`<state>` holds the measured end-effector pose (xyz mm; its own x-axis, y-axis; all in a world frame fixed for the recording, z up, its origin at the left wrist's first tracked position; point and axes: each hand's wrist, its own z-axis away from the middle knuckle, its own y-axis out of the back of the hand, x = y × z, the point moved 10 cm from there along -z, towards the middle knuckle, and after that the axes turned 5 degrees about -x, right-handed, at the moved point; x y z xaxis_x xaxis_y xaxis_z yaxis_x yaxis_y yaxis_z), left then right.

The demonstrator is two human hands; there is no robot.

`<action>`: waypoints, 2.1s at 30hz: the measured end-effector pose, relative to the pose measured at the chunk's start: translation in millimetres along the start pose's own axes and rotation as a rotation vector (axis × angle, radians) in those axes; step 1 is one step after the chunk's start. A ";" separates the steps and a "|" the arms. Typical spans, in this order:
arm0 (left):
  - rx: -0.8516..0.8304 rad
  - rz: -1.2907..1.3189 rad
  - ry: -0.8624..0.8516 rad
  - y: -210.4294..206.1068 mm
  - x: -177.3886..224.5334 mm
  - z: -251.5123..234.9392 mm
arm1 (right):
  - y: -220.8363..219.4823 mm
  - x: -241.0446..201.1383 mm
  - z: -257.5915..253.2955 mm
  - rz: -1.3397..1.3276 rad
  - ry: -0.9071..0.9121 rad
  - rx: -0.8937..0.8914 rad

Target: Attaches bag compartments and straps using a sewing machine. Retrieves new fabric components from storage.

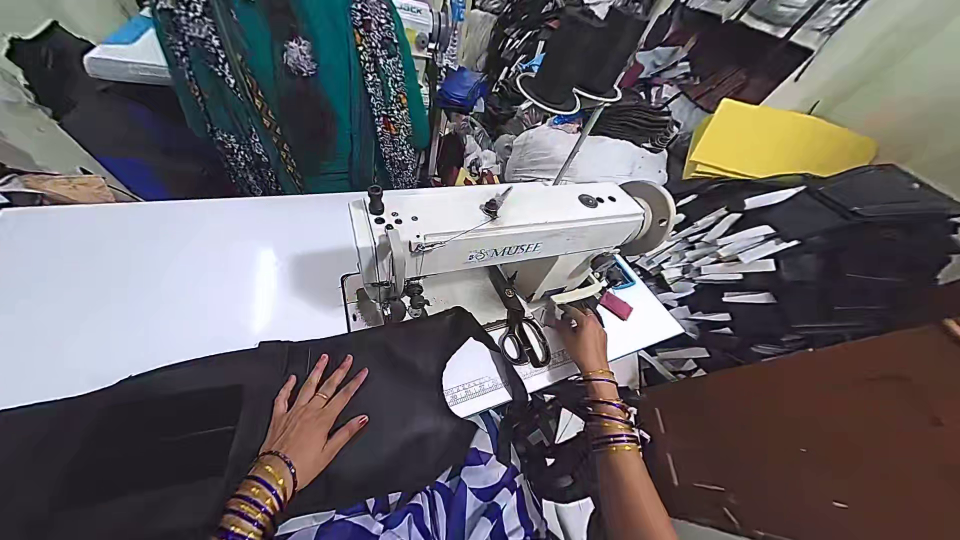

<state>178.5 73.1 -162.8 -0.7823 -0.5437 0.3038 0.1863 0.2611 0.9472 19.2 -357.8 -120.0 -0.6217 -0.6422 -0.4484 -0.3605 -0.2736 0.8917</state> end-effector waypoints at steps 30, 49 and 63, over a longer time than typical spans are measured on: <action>-0.094 0.089 0.117 -10.3 26.7 29.6 | -115.1 -260.9 60.8 -0.298 0.802 -0.028; -0.081 0.069 0.066 -10.1 24.0 26.7 | -126.4 -220.2 27.7 -0.022 0.502 -0.185; -0.341 0.096 0.108 -15.8 26.0 -67.4 | -118.3 -195.4 27.1 -0.187 0.416 -0.212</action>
<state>195.3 1.1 -163.0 -0.6876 -0.6159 0.3845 0.4574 0.0438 0.8882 164.5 -180.5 -139.6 -0.2144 -0.7879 -0.5773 -0.2631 -0.5226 0.8109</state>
